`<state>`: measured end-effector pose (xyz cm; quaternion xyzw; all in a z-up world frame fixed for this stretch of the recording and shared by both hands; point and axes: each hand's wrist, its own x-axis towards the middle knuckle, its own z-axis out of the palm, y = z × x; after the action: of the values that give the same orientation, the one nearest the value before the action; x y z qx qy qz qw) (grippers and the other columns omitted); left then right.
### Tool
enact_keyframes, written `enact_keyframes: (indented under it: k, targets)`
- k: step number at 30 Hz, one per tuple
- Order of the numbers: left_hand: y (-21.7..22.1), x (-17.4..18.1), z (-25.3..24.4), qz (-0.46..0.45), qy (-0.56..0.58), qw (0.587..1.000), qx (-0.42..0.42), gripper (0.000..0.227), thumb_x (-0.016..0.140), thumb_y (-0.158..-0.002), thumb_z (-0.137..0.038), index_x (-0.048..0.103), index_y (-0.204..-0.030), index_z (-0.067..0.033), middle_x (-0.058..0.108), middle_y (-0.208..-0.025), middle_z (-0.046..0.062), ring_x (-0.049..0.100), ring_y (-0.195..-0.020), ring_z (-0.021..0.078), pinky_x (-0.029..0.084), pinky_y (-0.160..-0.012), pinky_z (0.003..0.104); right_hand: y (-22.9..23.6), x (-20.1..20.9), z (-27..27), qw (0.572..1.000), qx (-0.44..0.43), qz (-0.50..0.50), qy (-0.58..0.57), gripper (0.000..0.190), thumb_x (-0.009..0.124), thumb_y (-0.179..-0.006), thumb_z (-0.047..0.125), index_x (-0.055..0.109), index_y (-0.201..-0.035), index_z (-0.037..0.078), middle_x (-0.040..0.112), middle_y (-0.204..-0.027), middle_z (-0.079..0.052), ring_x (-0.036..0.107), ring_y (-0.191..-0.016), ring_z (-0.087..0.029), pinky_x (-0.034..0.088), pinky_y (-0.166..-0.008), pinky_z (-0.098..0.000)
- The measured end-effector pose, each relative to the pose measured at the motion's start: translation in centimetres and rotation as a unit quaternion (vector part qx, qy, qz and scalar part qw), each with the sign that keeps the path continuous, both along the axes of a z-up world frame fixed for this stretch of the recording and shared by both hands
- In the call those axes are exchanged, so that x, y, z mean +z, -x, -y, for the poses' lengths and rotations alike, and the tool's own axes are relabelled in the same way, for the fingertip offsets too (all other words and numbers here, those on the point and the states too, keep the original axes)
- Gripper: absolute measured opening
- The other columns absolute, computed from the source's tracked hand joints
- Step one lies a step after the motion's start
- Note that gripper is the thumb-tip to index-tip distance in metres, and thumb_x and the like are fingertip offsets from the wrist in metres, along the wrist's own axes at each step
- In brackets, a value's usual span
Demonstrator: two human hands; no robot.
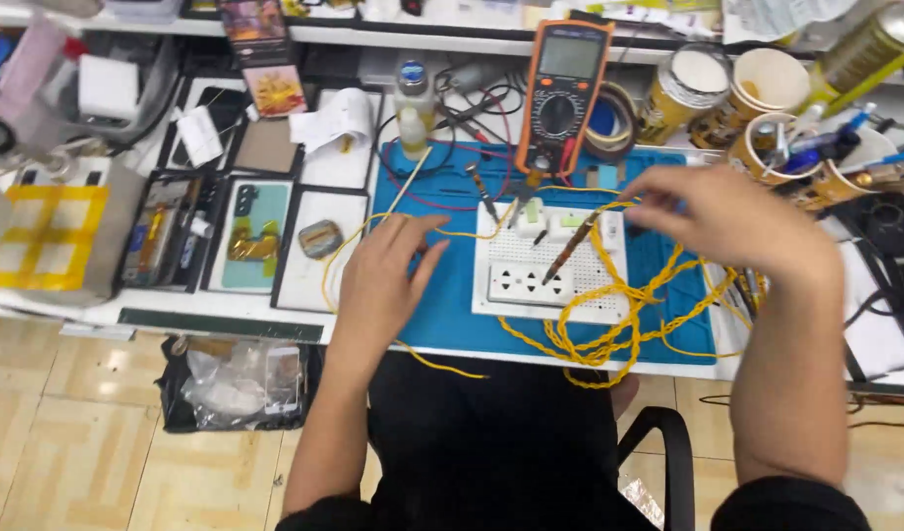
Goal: The person assembles an electrical circuit on a white breadboard, connecting yellow wires to a power strip and a small green module. They manipulate the wires and components with their hands, occasionally lifting the board to inspect the connections.
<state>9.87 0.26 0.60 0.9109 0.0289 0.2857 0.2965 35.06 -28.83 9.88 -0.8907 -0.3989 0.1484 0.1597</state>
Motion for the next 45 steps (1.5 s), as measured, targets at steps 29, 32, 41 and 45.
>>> enact_keyframes:
  k: [29, 32, 41, 45]
  targets:
    - [7.6, -6.1, 4.1, -0.084, -0.11, 0.99, -0.04, 0.036, 0.09, -0.091, -0.048, 0.078, -0.118, -0.0258, 0.071, -0.122, -0.003, 0.066, -0.119, 0.0245, 0.043, -0.098, 0.042, 3.0, -11.5, 7.7, 0.947, -0.221, 0.165, -0.163, 0.012, 0.076, -0.118, 0.024, 0.081, -0.116, 0.013, 0.064, -0.114, -0.005, 0.05, -0.116, -0.037, 0.036, -0.101, -0.0551]
    - [8.4, -5.9, 3.6, -0.113, -0.086, 0.987, -0.08, 0.057, 0.09, -0.085, -0.061, 0.076, -0.128, -0.0274, 0.071, -0.13, -0.001, 0.064, -0.125, 0.0257, 0.042, -0.104, 0.045, 2.7, -9.4, 6.1, 0.903, -0.215, 0.238, -0.287, 0.013, 0.065, -0.126, -0.001, 0.071, -0.114, -0.001, 0.067, -0.112, -0.015, 0.06, -0.105, -0.032, 0.046, -0.088, -0.0456]
    - [9.4, -6.6, 2.8, -0.006, -0.088, 0.995, 0.056, 0.018, 0.087, -0.1, -0.024, 0.081, -0.116, -0.0284, 0.07, -0.131, 0.003, 0.067, -0.117, 0.0245, 0.04, -0.102, 0.045, 1.6, -8.2, 5.2, 0.808, -0.248, 0.138, -0.515, 0.018, 0.044, -0.138, 0.018, 0.05, -0.129, 0.002, 0.044, -0.087, -0.006, 0.043, -0.07, -0.013, 0.033, -0.061, -0.03]
    - [6.9, -4.1, 2.2, 0.154, 0.13, 0.96, 0.195, 0.006, 0.059, -0.117, -0.01, 0.054, -0.119, -0.0055, 0.059, -0.109, 0.015, 0.064, -0.09, 0.0286, 0.054, -0.085, 0.039, -0.2, -10.0, 7.4, 0.816, -0.259, 0.183, -0.483, 0.018, 0.045, -0.139, 0.012, 0.048, -0.126, -0.001, 0.054, -0.101, -0.015, 0.048, -0.075, -0.018, 0.038, -0.067, -0.0341]
